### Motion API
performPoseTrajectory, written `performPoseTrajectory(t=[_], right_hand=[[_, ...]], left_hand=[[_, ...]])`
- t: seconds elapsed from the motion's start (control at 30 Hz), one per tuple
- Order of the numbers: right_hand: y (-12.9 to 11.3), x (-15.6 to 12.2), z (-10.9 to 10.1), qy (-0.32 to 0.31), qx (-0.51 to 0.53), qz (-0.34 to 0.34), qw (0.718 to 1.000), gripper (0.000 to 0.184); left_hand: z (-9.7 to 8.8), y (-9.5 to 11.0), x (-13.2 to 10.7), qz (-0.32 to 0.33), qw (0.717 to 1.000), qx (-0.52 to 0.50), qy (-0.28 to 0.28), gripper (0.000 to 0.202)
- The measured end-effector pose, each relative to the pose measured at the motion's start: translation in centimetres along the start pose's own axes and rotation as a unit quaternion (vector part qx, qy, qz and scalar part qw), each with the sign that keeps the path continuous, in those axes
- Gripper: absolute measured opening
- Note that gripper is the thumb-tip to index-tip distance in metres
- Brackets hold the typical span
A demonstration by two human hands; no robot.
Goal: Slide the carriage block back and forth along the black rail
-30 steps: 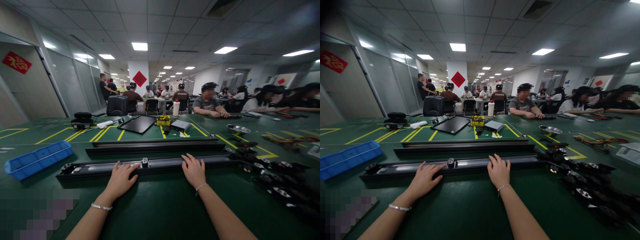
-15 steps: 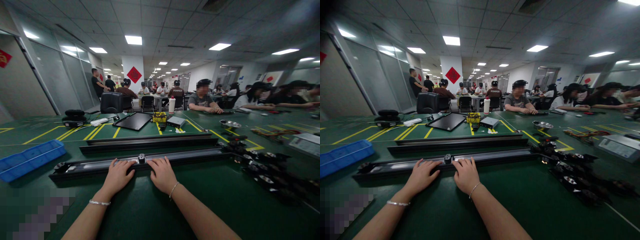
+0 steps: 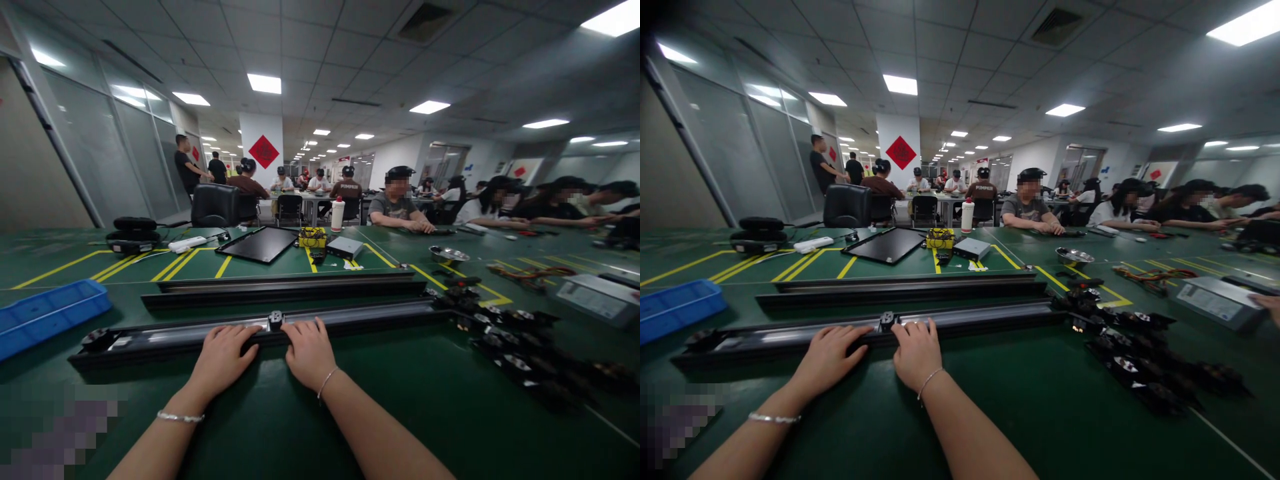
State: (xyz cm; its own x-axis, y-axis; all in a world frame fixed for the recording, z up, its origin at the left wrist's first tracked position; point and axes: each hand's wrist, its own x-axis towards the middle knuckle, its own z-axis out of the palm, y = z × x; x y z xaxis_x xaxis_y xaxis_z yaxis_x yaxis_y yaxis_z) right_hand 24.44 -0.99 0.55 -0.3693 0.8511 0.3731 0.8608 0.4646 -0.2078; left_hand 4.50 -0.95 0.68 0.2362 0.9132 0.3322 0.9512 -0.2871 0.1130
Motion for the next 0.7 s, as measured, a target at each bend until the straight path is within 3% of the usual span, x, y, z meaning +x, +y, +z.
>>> performPoseTrajectory(t=[0.33, 0.7], right_hand=[[0.57, -0.06, 0.27, 0.032, 0.01, -0.022, 0.999, 0.035], [1.0, -0.09, 0.23, 0.033, -0.004, -0.003, 0.999, 0.035]], left_hand=[[0.18, -0.28, -0.04, 0.0, 1.0, 0.008, -0.01, 0.036], [0.32, -0.41, 0.0, -0.002, 1.0, 0.006, -0.01, 0.035]])
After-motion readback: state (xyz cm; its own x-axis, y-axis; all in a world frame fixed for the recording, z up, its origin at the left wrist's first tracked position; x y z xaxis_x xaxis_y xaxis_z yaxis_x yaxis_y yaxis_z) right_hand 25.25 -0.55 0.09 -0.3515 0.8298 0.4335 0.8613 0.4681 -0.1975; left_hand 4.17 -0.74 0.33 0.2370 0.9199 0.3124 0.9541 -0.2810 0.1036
